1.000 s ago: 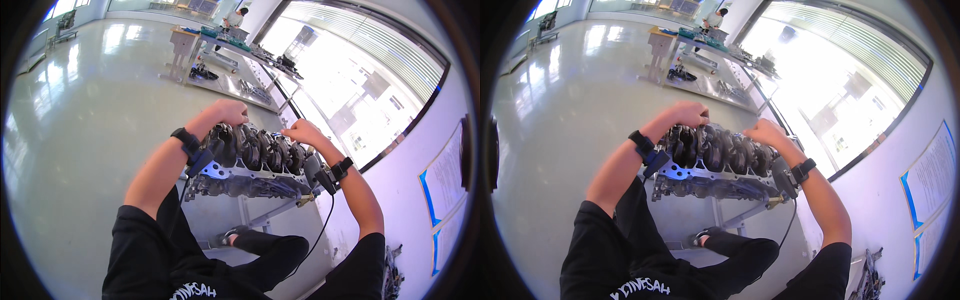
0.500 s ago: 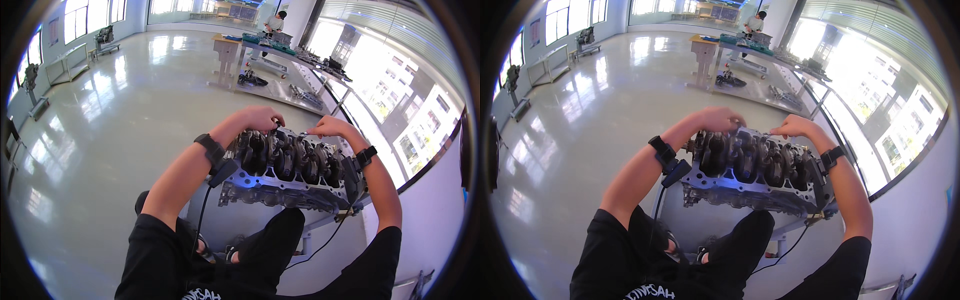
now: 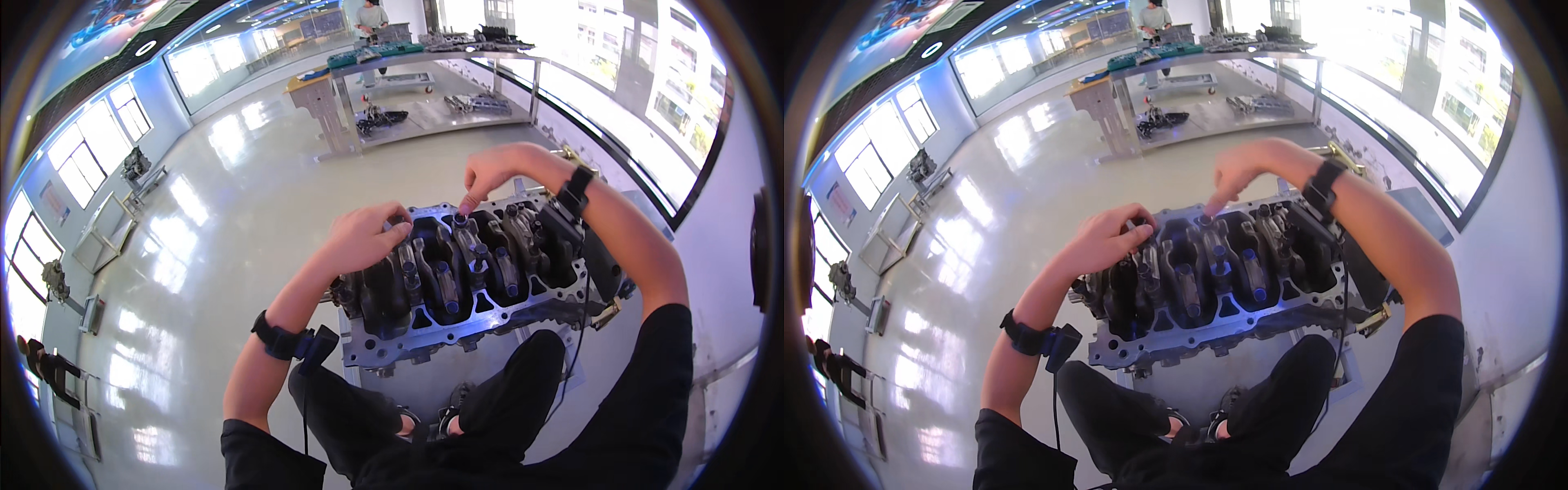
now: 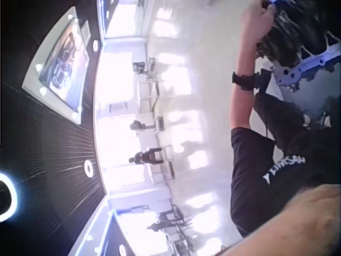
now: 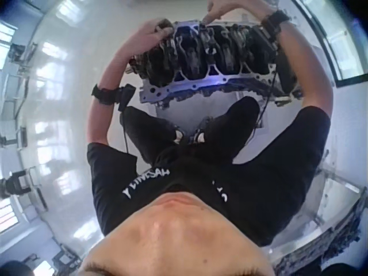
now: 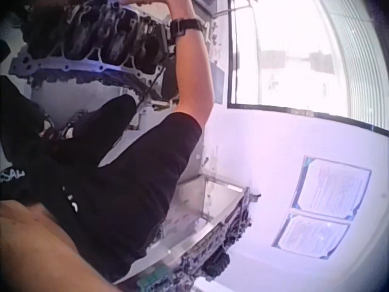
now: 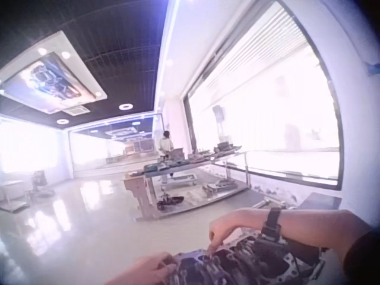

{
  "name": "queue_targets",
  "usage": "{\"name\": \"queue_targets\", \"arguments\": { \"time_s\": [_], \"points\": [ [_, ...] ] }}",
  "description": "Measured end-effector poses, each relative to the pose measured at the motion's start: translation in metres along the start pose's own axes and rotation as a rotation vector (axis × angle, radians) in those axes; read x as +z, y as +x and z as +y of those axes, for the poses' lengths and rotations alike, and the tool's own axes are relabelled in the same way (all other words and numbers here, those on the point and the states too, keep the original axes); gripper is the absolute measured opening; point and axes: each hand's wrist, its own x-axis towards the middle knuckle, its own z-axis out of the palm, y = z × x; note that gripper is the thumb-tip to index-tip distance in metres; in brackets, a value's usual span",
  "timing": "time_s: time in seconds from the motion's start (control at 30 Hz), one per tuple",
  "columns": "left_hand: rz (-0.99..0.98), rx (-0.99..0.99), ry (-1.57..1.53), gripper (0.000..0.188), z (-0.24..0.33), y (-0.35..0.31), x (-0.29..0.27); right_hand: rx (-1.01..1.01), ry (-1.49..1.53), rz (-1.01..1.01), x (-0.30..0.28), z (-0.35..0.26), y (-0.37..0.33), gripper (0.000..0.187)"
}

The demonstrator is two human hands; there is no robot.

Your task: The person uses a wrench to loosen and remove bolts from a crankshaft inside an engine block, then lifts one of the long bolts out of the assembly by hand.

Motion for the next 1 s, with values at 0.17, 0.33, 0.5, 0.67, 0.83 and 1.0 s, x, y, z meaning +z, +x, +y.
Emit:
{"name": "queue_targets", "arguments": {
  "time_s": [0.17,0.33,0.5,0.67,0.83,1.0],
  "points": [
    [0.038,0.052,0.050,0.023,0.003,-0.004,-0.004,-0.008,-0.165,-0.256,-0.021,-0.012,0.033,0.069],
    [0.033,0.040,0.063,0.027,0.002,-0.007,-0.006,-0.058,-0.208,-0.284,-0.022,-0.016,0.038,0.068],
    [0.003,-0.020,0.097,0.032,0.007,-0.009,-0.008,-0.098,-0.105,-0.342,-0.009,-0.002,0.035,0.071],
    [0.023,0.013,0.096,0.032,0.004,-0.006,-0.006,-0.035,-0.060,-0.341,-0.006,0.004,0.034,0.076],
    [0.018,0.000,0.098,0.032,0.006,-0.009,-0.006,0.016,-0.114,-0.289,-0.004,-0.002,0.022,0.081],
    [0.043,0.054,0.107,0.032,0.002,-0.009,-0.004,0.030,-0.060,-0.234,0.002,-0.002,0.011,0.082]
  ]
}}
